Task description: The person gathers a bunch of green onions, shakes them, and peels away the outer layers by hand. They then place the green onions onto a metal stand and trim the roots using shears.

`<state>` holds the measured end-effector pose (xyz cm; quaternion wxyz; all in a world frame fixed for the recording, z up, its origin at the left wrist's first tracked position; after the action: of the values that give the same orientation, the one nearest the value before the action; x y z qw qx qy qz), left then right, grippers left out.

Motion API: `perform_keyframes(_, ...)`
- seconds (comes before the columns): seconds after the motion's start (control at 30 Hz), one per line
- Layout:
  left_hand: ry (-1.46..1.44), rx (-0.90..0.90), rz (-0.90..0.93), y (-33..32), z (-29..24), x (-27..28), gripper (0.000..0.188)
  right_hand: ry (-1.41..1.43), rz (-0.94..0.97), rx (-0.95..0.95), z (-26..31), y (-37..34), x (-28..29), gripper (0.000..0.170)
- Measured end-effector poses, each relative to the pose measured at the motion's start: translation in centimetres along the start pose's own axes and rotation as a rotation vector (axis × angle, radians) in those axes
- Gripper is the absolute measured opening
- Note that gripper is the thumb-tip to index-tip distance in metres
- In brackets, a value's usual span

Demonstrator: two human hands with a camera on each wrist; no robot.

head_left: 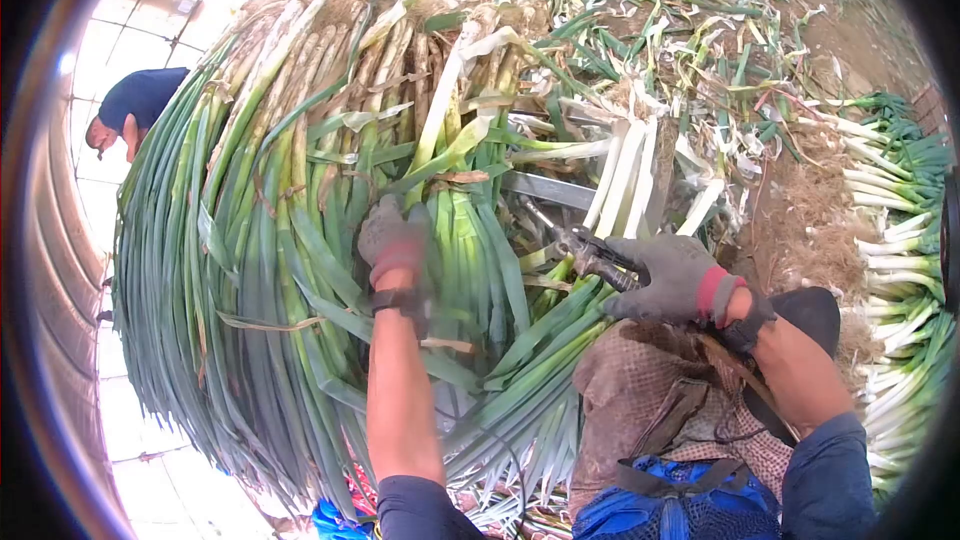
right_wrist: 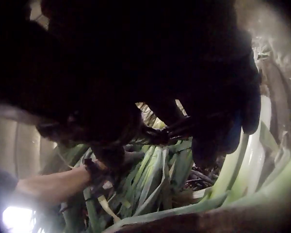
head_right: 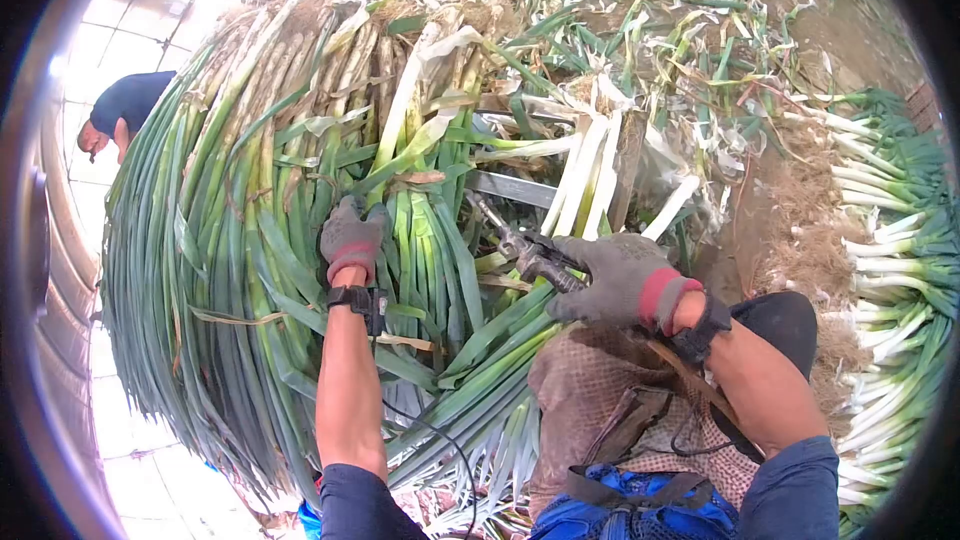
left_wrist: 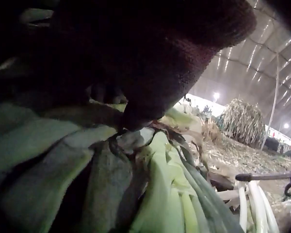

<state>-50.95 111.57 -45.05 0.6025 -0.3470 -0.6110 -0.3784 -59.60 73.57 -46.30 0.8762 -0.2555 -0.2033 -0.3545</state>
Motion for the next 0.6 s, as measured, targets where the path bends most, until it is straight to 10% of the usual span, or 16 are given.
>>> perform_keyframes(0.6, 0.070, 0.031, 0.230, -6.8, -0.1, -0.7, 0.052, -0.033, 0.017, 0.121, 4.6, 0.4, -0.9, 0.079)
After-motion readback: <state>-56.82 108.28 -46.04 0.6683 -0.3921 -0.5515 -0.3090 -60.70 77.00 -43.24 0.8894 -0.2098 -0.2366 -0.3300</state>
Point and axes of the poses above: each hand's wrist, its own y-axis towards the middle knuckle, its own x-axis out of the back of the hand, z = x × y, the point moved 6 cm from there along y, towards the middle knuckle, and after that the axes turned 8 degrees about x, right-handed, at the moved point
